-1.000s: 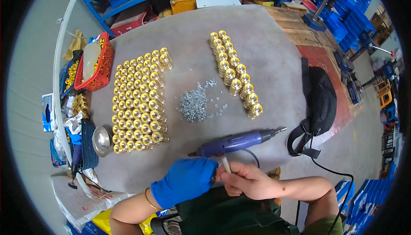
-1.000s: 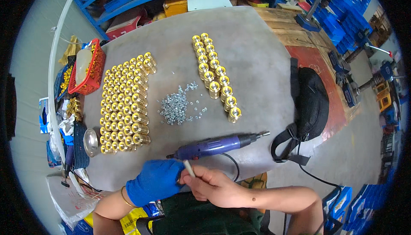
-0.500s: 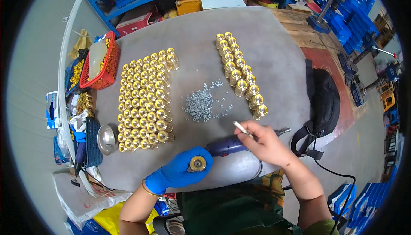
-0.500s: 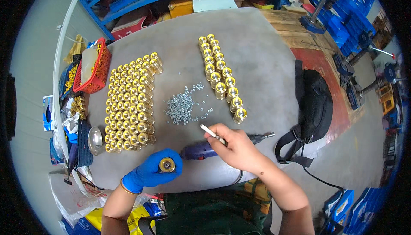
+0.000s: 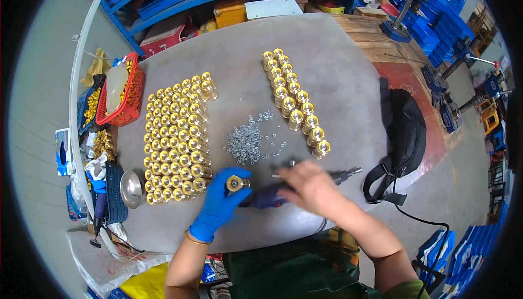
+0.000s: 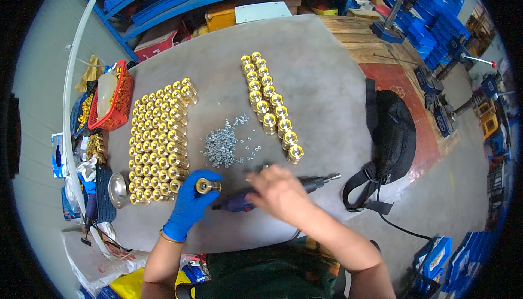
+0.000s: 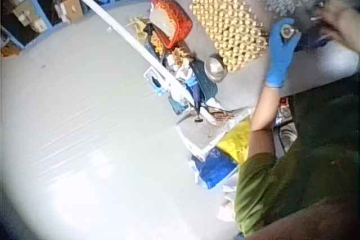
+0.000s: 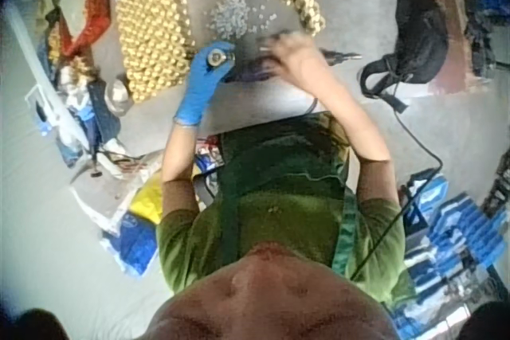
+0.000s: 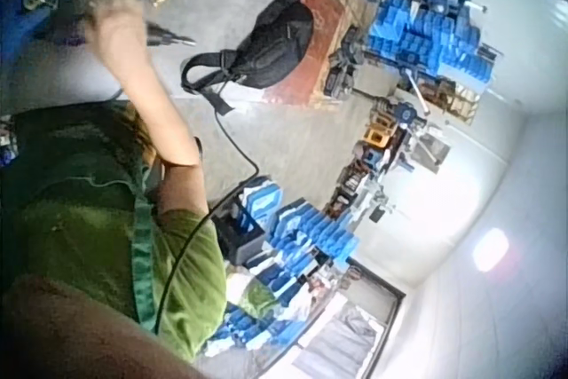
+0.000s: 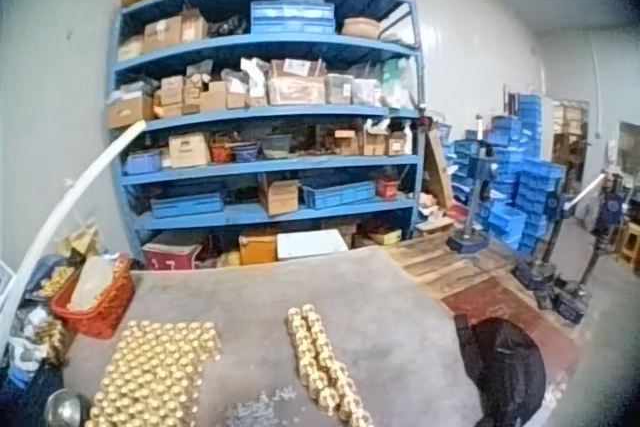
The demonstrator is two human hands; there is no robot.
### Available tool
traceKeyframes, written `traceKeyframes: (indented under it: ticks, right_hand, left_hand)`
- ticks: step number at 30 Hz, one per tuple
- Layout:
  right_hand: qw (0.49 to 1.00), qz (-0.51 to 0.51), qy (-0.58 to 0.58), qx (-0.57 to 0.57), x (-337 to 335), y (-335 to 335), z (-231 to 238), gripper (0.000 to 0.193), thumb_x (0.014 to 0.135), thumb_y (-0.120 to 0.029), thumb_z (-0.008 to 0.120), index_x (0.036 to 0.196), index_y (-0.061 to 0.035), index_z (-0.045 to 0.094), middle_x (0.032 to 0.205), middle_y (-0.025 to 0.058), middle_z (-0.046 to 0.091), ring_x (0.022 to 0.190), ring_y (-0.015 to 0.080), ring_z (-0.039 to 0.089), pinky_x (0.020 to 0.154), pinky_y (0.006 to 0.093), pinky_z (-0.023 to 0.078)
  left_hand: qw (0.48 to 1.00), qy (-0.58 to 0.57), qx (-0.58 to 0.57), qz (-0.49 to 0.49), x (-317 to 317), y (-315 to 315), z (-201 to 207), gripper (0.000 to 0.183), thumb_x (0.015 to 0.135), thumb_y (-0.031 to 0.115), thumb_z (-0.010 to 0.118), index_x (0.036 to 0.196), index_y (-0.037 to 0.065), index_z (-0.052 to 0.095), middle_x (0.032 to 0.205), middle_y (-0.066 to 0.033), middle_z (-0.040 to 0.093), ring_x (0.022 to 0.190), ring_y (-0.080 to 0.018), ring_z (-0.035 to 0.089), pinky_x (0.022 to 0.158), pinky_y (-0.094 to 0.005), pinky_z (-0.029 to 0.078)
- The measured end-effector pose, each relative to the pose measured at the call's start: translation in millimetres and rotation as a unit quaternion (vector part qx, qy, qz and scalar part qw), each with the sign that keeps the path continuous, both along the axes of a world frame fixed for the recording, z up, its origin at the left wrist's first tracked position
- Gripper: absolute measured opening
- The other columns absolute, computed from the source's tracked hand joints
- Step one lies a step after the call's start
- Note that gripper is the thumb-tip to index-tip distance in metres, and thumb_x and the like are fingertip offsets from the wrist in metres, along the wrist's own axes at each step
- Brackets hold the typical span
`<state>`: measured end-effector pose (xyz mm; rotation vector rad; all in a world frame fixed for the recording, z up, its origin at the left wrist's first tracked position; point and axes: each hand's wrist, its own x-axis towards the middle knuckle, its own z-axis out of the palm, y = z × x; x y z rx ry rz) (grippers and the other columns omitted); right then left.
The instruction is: Assembling small metal components using an electric screwdriver at a metal fabrication station.
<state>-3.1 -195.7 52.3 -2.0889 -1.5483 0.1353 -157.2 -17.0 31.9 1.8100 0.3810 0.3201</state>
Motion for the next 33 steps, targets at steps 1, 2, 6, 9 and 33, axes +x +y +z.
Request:
traceKeyframes:
  ticks: [1,2,6,9,33]
  right_hand:
    - [0.997,0.064,0.036,-0.015,-7,0,0,0.043,0.071,-0.025,0.068,0.108,-0.0045,0.057,0.090,0.0111,0.057,0.089,0.0275,0.054,0.080,0.0361,0.043]
    - [0.991,0.091,0.012,-0.095,-14,2,2,0.053,0.070,-0.028,0.068,0.116,-0.0061,0.054,0.101,0.0110,0.056,0.097,0.0265,0.051,0.084,0.0351,0.041]
    - [0.981,0.084,-0.045,-0.171,-18,6,-3,0.056,0.070,-0.029,0.068,0.119,-0.0064,0.051,0.106,0.0107,0.053,0.101,0.0272,0.048,0.085,0.0360,0.041]
    - [0.986,0.114,-0.001,-0.122,-10,-2,0,0.057,0.070,-0.028,0.068,0.120,-0.0070,0.050,0.107,0.0113,0.053,0.102,0.0275,0.048,0.085,0.0356,0.041]
    - [0.586,0.033,0.576,0.569,47,-88,76,0.082,0.061,-0.065,0.068,0.114,-0.0090,0.039,0.104,0.0055,0.056,0.048,0.0179,0.054,0.046,0.0284,0.040]
  left_hand:
    - [1.000,-0.013,-0.006,0.016,-1,0,-2,0.029,0.078,0.001,0.059,0.107,0.005,0.052,0.098,-0.0060,0.057,0.094,-0.0153,0.055,0.082,-0.0304,0.046]
    - [1.000,-0.014,-0.006,0.012,0,0,-2,0.029,0.078,0.001,0.059,0.107,0.005,0.052,0.098,-0.0060,0.057,0.094,-0.0153,0.055,0.082,-0.0304,0.046]
    - [0.966,-0.032,-0.238,0.095,6,-8,13,0.034,0.082,0.001,0.053,0.115,0.008,0.046,0.099,-0.0069,0.057,0.093,-0.0178,0.056,0.080,-0.0312,0.048]
    - [0.929,-0.019,-0.338,0.150,1,-3,13,0.035,0.084,0.002,0.052,0.117,0.011,0.043,0.099,-0.0080,0.056,0.089,-0.0187,0.057,0.076,-0.0305,0.048]
    - [0.894,0.061,0.400,-0.191,65,-65,-8,0.036,0.070,0.014,0.065,0.102,0.004,0.053,0.090,-0.0147,0.054,0.080,-0.0335,0.055,0.067,-0.0404,0.046]
